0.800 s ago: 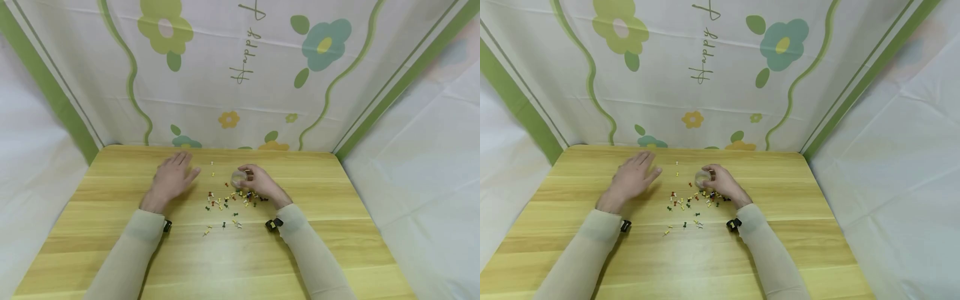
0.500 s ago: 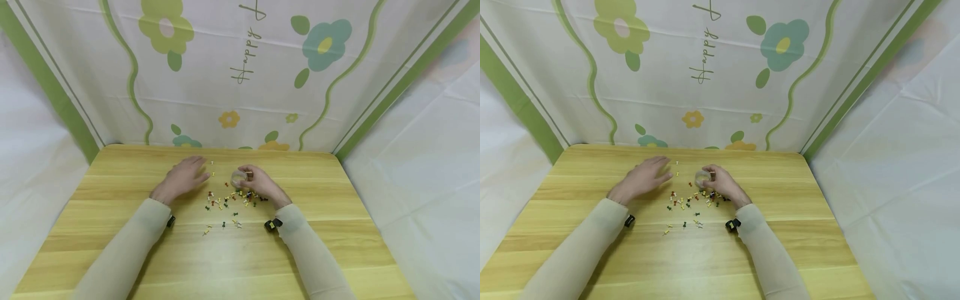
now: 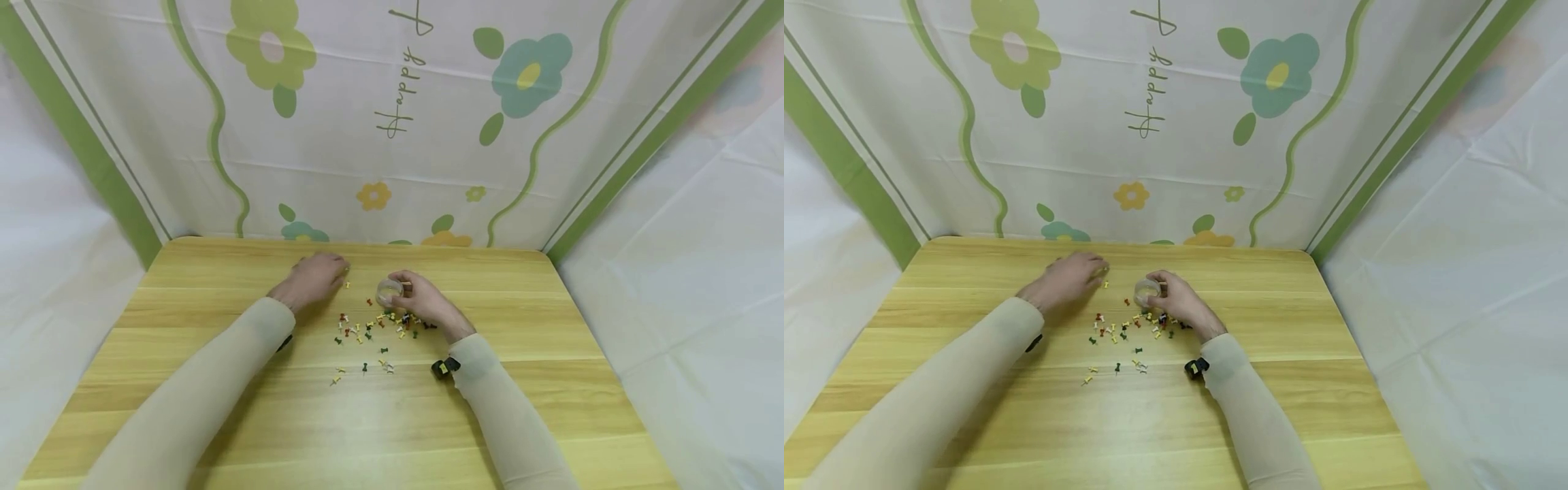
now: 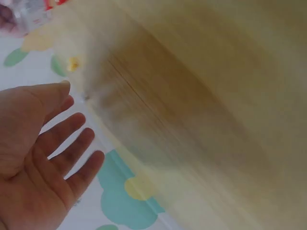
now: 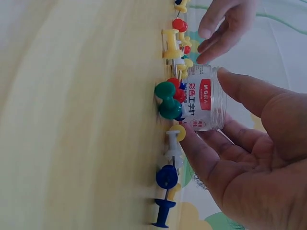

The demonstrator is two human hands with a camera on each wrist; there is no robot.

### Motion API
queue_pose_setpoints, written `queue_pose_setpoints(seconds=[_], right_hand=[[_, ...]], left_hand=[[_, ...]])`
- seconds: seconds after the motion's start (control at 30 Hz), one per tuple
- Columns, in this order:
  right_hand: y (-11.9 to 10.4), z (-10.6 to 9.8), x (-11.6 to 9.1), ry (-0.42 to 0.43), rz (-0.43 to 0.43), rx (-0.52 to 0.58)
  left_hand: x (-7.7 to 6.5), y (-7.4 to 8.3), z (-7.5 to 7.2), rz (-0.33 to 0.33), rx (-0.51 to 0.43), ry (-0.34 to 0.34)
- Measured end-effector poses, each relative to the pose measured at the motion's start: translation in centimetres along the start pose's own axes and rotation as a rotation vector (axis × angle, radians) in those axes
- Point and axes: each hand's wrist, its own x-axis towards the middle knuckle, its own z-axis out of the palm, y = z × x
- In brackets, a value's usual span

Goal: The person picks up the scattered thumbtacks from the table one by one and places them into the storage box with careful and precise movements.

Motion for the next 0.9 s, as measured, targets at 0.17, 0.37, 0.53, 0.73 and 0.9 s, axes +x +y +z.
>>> queue_pose_setpoints(seconds=[0.17, 0.37, 0.53, 0.73, 0.9], right_hand=[[0.1, 0.0, -0.1, 0.001, -0.004, -0.004], [0.4, -0.1, 0.0, -0.004, -0.011, -0.012], [0.3, -0.1, 0.0, -0.014, -0.018, -0.022], [0.4, -0.2, 0.0, -0.024, -0.031, -0.042], [0.3, -0.2, 0.1, -0.028, -0.041, -0.059]], left_hand=[[1.2, 0.0, -0.1, 0.024, -0.002, 0.069], [2.7, -0.4, 0.0, -0.007, 0.061, 0.034], [3.5, -0.6, 0.2, -0.051, 0.067, -0.039], [4.0, -0.9, 0.4, -0.068, 0.055, -0.071], [3.8, -0.8, 0.3, -0.073, -0.023, -0.065]])
